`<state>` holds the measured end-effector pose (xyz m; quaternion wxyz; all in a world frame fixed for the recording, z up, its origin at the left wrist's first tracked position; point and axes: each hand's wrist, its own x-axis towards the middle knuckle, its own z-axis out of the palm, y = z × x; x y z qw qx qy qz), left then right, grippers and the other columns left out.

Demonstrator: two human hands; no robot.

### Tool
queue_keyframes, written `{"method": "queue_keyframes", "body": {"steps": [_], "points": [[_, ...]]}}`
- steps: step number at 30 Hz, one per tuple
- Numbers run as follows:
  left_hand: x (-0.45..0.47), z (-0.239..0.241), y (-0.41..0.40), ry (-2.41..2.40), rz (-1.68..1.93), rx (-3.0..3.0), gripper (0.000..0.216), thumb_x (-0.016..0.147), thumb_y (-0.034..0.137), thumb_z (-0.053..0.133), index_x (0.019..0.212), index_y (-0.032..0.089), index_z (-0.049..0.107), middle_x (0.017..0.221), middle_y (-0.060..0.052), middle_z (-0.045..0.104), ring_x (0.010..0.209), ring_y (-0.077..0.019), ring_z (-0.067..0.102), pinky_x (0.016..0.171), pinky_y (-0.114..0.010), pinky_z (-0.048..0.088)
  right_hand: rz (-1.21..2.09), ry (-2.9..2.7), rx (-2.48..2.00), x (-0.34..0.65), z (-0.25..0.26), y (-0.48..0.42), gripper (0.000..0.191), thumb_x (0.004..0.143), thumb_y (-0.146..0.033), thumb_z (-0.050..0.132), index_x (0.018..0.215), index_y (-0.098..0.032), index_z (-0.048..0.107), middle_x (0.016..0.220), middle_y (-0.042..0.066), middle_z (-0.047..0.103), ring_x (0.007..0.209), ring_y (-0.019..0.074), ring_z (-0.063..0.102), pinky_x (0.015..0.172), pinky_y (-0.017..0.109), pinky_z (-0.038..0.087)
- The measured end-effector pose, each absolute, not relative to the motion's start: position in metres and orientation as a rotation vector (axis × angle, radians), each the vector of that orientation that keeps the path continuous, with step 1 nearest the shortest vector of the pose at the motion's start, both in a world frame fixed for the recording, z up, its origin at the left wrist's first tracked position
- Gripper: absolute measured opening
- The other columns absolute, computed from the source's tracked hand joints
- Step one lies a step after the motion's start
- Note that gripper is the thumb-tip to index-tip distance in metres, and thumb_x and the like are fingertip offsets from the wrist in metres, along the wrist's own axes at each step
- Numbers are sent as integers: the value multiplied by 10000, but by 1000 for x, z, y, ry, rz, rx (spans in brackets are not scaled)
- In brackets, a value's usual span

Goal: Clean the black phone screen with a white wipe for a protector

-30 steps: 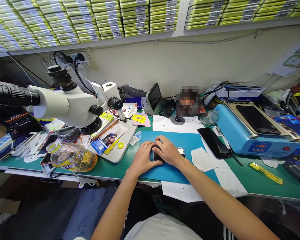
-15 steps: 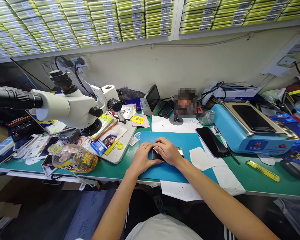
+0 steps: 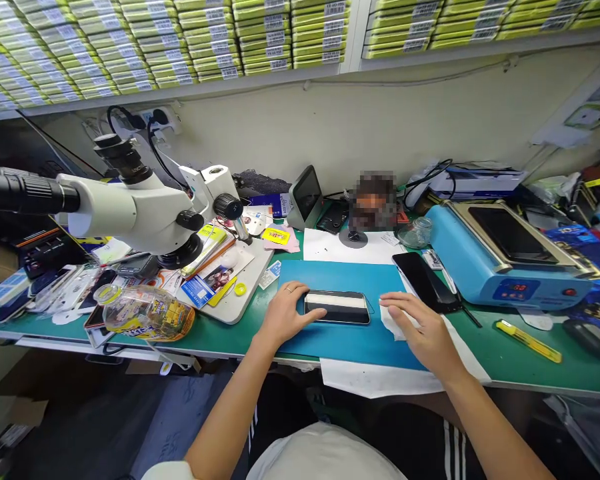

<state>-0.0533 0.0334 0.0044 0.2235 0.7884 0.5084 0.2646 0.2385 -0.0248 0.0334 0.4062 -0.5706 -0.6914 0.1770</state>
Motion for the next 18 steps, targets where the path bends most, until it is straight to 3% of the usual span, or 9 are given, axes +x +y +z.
{"method": "queue_keyframes", "body": {"steps": [6,10,13,18], "points": [[-39,28,53,1507,588,2262,508,954,643,516,848,207,753,992,-92,741,1006,-292,664,841,-379,532,177,-1737,-1612,271,5,-54,312,957,-522,555,1032,-279,735,1072,80,742,1017,287,693,912,458,556],[-30,37,71,1578,523,2268,642,1012,604,409,598,191,674,859,-115,715,861,-284,675,720,-366,488,44,-1872,-1684,276,-10,-50,453,935,-605,546,1121,-238,734,1093,111,727,1033,311,663,889,481,547],[-32,36,77,1646,512,2245,630,1043,549,364,609,191,649,819,-110,692,847,-285,674,711,-367,478,-3,-1919,-1665,275,-14,-47,450,963,-583,509,1068,-230,768,1085,116,718,1020,305,652,870,480,539],[-47,28,68,1678,538,2220,485,1061,458,368,849,189,712,1013,-111,729,1024,-303,657,834,-396,505,-13,-1920,-1602,271,-14,-46,418,1011,-491,456,979,-240,788,1013,106,724,968,285,649,837,467,530]]}}
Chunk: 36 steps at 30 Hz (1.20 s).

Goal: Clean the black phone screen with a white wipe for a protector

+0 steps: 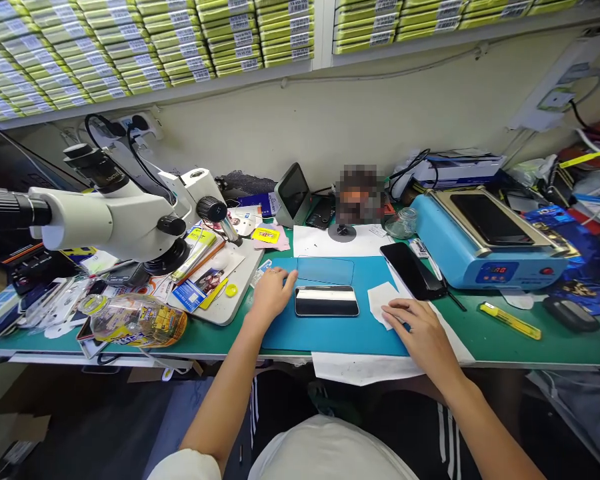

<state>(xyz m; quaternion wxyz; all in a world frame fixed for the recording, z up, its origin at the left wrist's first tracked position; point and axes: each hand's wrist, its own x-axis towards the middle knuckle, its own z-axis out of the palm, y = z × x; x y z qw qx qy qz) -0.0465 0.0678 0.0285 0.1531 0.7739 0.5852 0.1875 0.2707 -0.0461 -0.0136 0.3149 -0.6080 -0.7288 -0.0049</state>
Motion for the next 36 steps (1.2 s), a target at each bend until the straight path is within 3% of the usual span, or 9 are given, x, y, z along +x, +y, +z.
{"method": "queue_keyframes", "body": {"steps": [4,9,17,20,26,30,36], "points": [[-53,24,52,1605,618,2188,355,1043,440,441,1131,196,684,1168,-95,717,1142,-298,631,950,-421,500,22,-1926,-1610,269,-8,-42,414,1015,-475,441,930,-229,763,953,106,720,902,276,652,791,450,524],[-60,11,26,1455,725,2157,348,1022,414,511,1311,235,582,1278,-78,673,1249,-282,584,1053,-436,476,37,-1873,-1632,261,7,-34,365,1011,-457,457,920,-222,721,913,92,732,870,267,675,780,431,537],[-68,-8,13,1355,783,2173,365,1021,355,531,1365,233,535,1335,-87,629,1298,-283,536,1088,-471,468,179,-2021,-1434,208,8,-39,304,1024,-379,495,1012,-221,754,1089,89,765,1053,257,708,885,416,602],[-68,-8,15,1328,794,2174,341,1026,341,524,1352,245,545,1321,-77,636,1282,-282,545,1078,-474,474,118,-2082,-1470,201,2,-40,367,1035,-392,473,1174,-176,735,1233,117,740,1227,284,651,998,456,577],[-69,-9,16,1295,819,2177,346,1023,317,529,1361,243,545,1324,-77,642,1281,-285,544,1085,-487,464,197,-2352,-1671,190,-4,-36,755,1012,-597,400,1558,-74,385,1624,187,364,1494,355,358,1142,539,461],[-69,-9,16,1277,824,2163,339,1023,307,528,1353,237,553,1313,-72,650,1280,-276,541,1094,-478,457,213,-2454,-1736,177,-8,-32,889,992,-661,359,1607,-35,216,1673,223,179,1544,365,206,1206,569,346],[-69,-9,17,1284,835,2169,296,1017,307,540,1295,217,584,1300,-76,657,1260,-270,553,1097,-484,457,210,-2491,-1700,173,-6,-28,908,994,-664,333,1626,-120,-28,1694,182,65,1560,351,111,1220,584,298]]}}
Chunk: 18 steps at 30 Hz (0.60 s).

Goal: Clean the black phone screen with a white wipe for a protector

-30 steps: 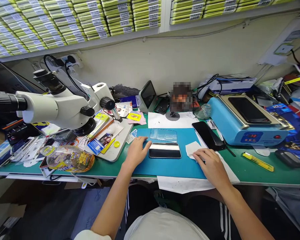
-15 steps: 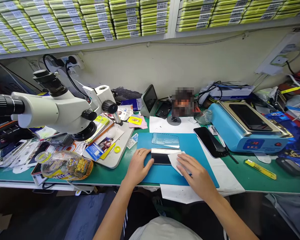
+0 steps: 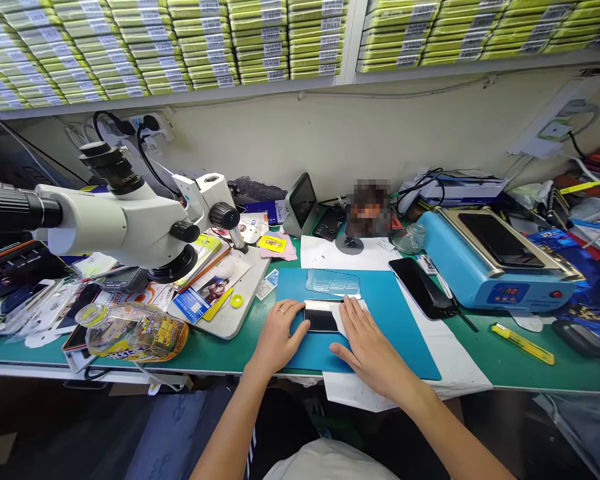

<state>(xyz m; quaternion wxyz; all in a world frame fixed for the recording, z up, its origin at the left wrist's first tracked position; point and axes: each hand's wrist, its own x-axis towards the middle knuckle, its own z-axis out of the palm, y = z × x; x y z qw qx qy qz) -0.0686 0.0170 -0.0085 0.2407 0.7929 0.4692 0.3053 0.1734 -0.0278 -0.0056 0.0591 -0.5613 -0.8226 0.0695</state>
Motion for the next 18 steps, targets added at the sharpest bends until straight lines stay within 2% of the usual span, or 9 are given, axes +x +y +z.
{"method": "queue_keyframes", "body": {"steps": [4,7,12,18], "points": [[-68,-7,17,1280,814,2173,297,1018,305,541,1297,212,580,1306,-76,654,1263,-269,548,1098,-483,454,187,-2425,-1718,181,-6,-40,912,995,-649,355,1610,-172,-120,1699,146,37,1560,343,114,1220,583,300],[-68,-6,17,1290,811,2179,299,1018,320,543,1300,229,582,1298,-73,657,1253,-275,556,1079,-482,466,230,-2441,-1711,185,-9,-48,893,1000,-638,359,1613,-191,-111,1694,139,97,1550,335,182,1214,569,323],[-66,-6,17,1319,822,2194,292,1020,330,536,1295,247,591,1278,-71,663,1230,-279,573,1061,-484,477,257,-2447,-1676,184,-8,-34,863,1001,-649,331,1632,-189,-37,1694,136,123,1546,332,209,1228,552,306],[-67,-7,17,1315,823,2202,291,1014,327,547,1289,245,597,1285,-72,658,1238,-273,571,1060,-470,484,262,-2457,-1716,179,-4,-21,865,999,-669,303,1631,-98,151,1679,184,203,1548,337,213,1226,556,311]]}}
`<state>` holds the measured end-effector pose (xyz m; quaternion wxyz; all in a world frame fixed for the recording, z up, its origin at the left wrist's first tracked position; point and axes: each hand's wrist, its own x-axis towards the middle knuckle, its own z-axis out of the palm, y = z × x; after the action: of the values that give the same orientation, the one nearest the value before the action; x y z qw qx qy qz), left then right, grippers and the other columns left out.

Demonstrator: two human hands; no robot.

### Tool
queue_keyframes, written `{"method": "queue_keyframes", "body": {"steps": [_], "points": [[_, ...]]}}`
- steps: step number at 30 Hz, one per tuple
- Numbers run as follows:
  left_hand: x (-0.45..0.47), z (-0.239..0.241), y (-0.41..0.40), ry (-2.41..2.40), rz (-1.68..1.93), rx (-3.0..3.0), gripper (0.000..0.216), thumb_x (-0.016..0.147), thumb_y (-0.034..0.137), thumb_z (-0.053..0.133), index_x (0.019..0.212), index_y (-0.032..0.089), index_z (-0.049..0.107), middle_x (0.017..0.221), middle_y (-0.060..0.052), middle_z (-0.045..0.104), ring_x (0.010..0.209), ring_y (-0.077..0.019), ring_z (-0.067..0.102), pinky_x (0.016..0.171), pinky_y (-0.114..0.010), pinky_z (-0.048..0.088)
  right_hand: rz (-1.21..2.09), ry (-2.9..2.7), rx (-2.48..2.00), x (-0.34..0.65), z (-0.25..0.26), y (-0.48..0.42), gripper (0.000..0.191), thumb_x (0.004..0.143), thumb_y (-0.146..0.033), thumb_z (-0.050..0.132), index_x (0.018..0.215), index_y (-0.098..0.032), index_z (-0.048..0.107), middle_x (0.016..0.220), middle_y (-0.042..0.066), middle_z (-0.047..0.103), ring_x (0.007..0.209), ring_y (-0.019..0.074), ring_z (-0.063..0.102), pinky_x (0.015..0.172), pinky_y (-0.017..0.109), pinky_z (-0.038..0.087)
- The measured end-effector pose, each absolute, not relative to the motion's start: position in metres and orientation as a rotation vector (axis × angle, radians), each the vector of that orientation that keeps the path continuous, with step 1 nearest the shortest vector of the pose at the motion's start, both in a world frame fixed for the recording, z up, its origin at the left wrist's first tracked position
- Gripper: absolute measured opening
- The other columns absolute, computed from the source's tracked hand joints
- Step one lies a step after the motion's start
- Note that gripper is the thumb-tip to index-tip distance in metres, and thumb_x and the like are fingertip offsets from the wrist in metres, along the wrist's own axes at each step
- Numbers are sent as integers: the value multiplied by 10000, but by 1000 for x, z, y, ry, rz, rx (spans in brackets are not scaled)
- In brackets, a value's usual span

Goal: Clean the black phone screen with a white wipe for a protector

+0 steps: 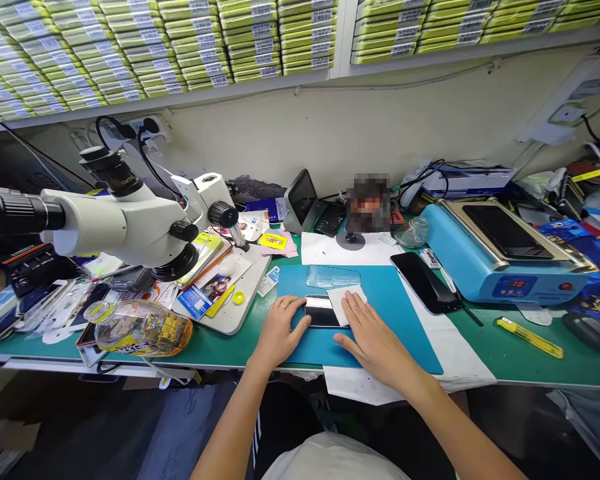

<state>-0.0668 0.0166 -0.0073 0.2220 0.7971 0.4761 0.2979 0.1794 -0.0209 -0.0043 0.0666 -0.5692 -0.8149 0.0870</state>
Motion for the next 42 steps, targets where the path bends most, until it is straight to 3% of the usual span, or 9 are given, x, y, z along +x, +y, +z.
{"method": "queue_keyframes", "body": {"steps": [5,16,25,34,37,42], "points": [[-67,-7,17,1318,813,2203,296,1018,334,538,1296,248,592,1291,-72,654,1234,-271,573,1056,-469,484,167,-2486,-1679,180,-13,-45,878,991,-664,353,1617,-63,219,1664,214,243,1540,362,239,1205,560,351],[-66,-5,18,1334,805,2201,308,1013,328,544,1304,240,589,1280,-75,655,1225,-270,572,1057,-467,480,260,-2452,-1672,178,-6,-24,881,997,-668,315,1642,-124,65,1690,186,178,1553,344,198,1224,554,312],[-67,-6,17,1314,788,2192,325,1023,339,532,1328,230,563,1308,-78,642,1243,-270,554,1074,-470,460,0,-2479,-1581,175,-24,-48,902,983,-644,408,1636,-82,139,1668,257,184,1535,411,213,1180,593,365],[-67,-6,18,1317,788,2178,337,1013,339,543,1338,254,560,1307,-78,636,1243,-286,550,1065,-488,458,129,-2485,-1647,170,-13,-22,907,990,-665,346,1639,-90,81,1682,230,157,1551,385,168,1209,590,312],[-68,-5,17,1307,796,2167,350,1010,321,540,1354,256,545,1325,-80,631,1259,-284,543,1081,-493,452,66,-2461,-1629,166,-19,-29,934,985,-666,355,1640,-98,7,1687,225,126,1548,395,177,1204,600,315],[-69,-7,18,1292,788,2156,407,989,224,508,1396,240,501,1345,-83,622,1290,-279,521,1100,-491,442,-14,-2472,-1610,165,-26,-45,949,978,-670,373,1638,-66,56,1673,259,166,1537,419,213,1177,603,358]]}}
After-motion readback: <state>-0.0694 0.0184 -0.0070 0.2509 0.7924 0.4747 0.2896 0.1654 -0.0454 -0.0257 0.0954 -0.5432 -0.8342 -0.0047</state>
